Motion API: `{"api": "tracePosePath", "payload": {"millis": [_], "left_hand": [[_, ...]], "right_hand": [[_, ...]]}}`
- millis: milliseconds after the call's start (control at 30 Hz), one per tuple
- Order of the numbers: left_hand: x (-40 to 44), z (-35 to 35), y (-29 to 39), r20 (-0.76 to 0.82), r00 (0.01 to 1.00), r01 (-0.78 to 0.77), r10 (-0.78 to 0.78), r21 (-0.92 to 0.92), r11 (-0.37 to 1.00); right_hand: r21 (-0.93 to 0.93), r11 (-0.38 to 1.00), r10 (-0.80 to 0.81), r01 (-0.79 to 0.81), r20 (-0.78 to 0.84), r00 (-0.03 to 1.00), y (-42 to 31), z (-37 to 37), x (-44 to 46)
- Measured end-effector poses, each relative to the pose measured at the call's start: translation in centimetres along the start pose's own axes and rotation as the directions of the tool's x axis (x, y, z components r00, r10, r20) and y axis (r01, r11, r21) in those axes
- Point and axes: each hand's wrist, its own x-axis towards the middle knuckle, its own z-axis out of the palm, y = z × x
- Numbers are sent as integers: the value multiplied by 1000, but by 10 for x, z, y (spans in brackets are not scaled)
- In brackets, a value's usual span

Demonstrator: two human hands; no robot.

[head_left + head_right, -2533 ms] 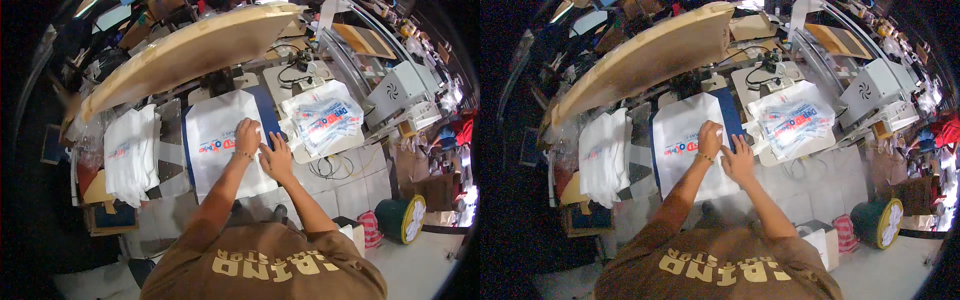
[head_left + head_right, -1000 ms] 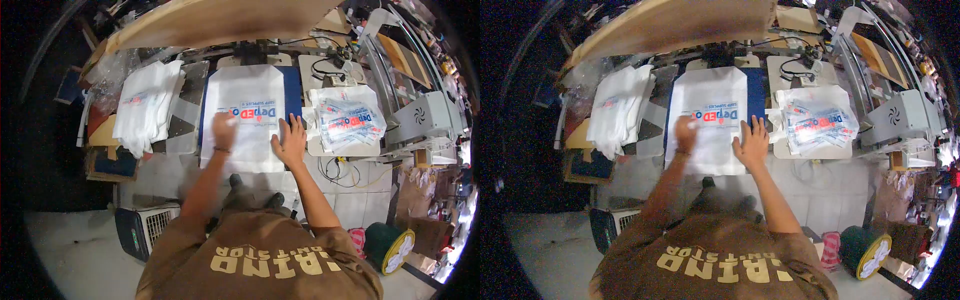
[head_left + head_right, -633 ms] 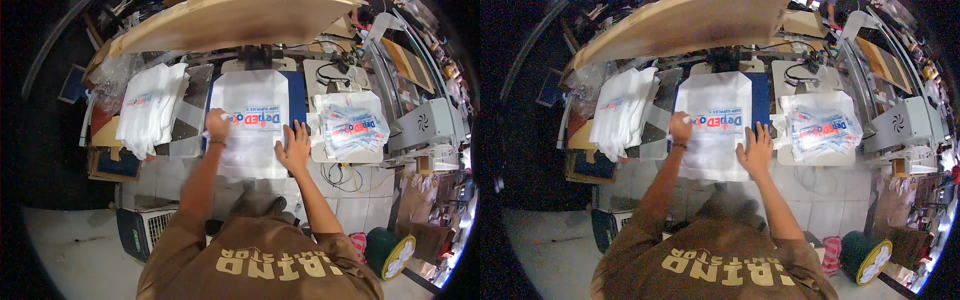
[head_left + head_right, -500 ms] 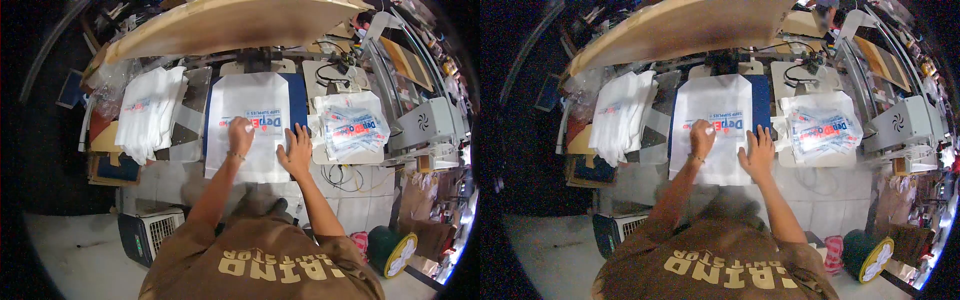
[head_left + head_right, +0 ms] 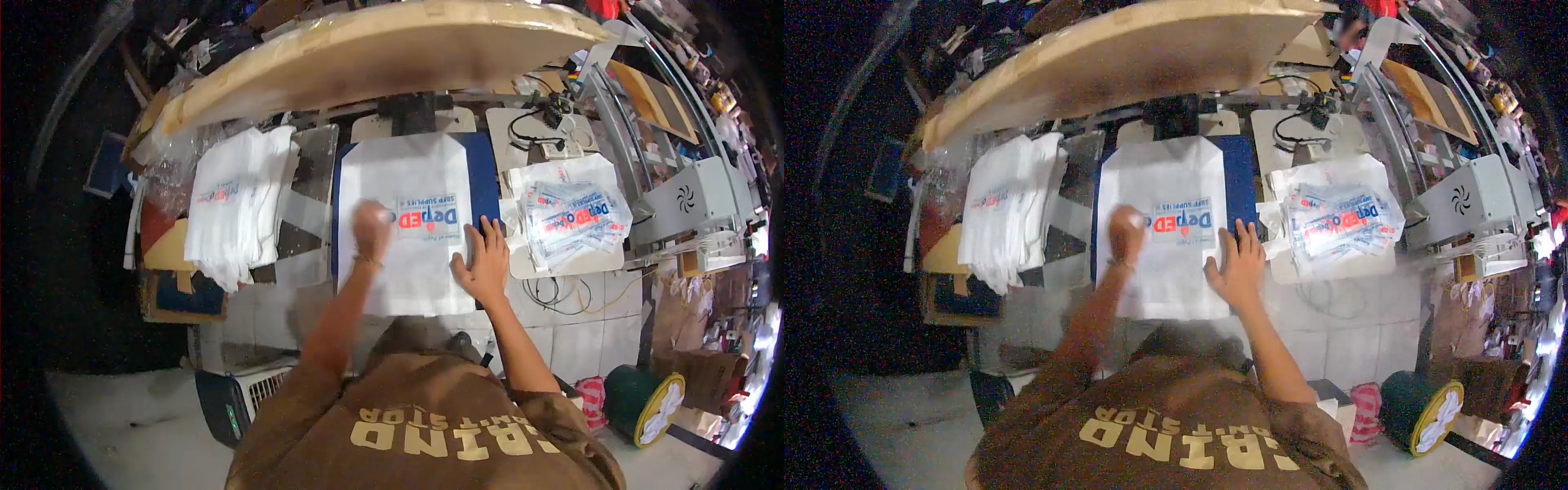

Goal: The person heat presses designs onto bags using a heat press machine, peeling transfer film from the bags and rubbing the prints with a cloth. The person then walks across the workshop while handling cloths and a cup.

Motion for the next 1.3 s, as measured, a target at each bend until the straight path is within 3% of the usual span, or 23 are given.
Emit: {"api": "tracePosePath", "payload": {"millis": [33,100,167,233,300,367,433,500,567,600,633,700,767,833,900,967,1000,1067,1133,1167,1233,1267,1300], "left_hand": [[-11,7,30,76,997,33,-29,-50,998],[-3,3,56,115,991,-55,72,-145,988],[21,11,44,150,981,129,-120,-54,990],[23,29,63,119,988,106,-95,-90,990],[14,42,105,165,977,-90,132,-241,966],[25,54,99,148,975,-119,164,-276,954],[48,61,82,221,973,-25,73,-213,977],[40,63,96,188,976,-84,108,-134,987],[30,53,111,243,948,-119,205,-328,937],[31,60,107,134,962,-185,237,-317,930],[35,63,105,147,960,-181,238,-322,929],[43,70,103,244,964,-47,102,-220,974],[31,66,100,256,961,-52,109,-221,974],[20,56,74,62,976,-194,207,-169,966],[26,28,22,33,996,-82,88,-152,985],[30,0,-1,183,982,52,-42,-46,998],[28,4,3,162,986,34,-35,7,999],[25,28,32,73,996,-41,49,-109,993],[20,59,79,112,979,-143,172,-223,964],[29,49,108,250,951,-112,184,-276,954],[27,48,103,229,954,-125,193,-281,952],[21,57,75,87,960,-239,266,-241,941],[16,45,43,71,971,-204,228,-254,945]], "right_hand": [[-6,1000,11,-11,8,1000,0,-1,1],[-9,1000,20,-19,15,1000,-2,-5,2],[-7,999,34,-34,18,999,-4,-5,-1],[-9,1000,20,-20,7,1000,-3,-4,0],[-32,999,14,-13,16,1000,-2,-5,2],[-3,1000,12,-12,12,1000,1,-3,0],[-3,999,33,-33,15,999,-2,-5,-3],[-2,999,40,-40,1,999,-4,-5,3],[14,999,49,-50,25,998,-2,-5,1],[6,999,40,-40,17,999,-1,-3,1],[6,999,53,-53,21,998,0,-2,-1],[0,999,39,-39,12,999,0,-2,0],[-13,999,43,-43,16,999,-1,-2,0],[-25,999,37,-36,39,999,0,-3,-1],[-21,999,36,-36,19,999,0,-1,1],[-27,999,39,-38,15,999,-3,-1,1],[-38,998,41,-41,3,999,-5,-2,2],[-46,998,41,-41,3,999,-5,-3,4],[-54,997,59,-58,16,998,-7,0,-1],[-41,998,39,-38,13,999,-5,2,-1],[-34,999,19,-19,4,1000,0,-1,0],[-39,999,18,-18,-3,1000,1,-1,0],[-46,999,21,-21,-11,1000,2,-1,-2]]}}
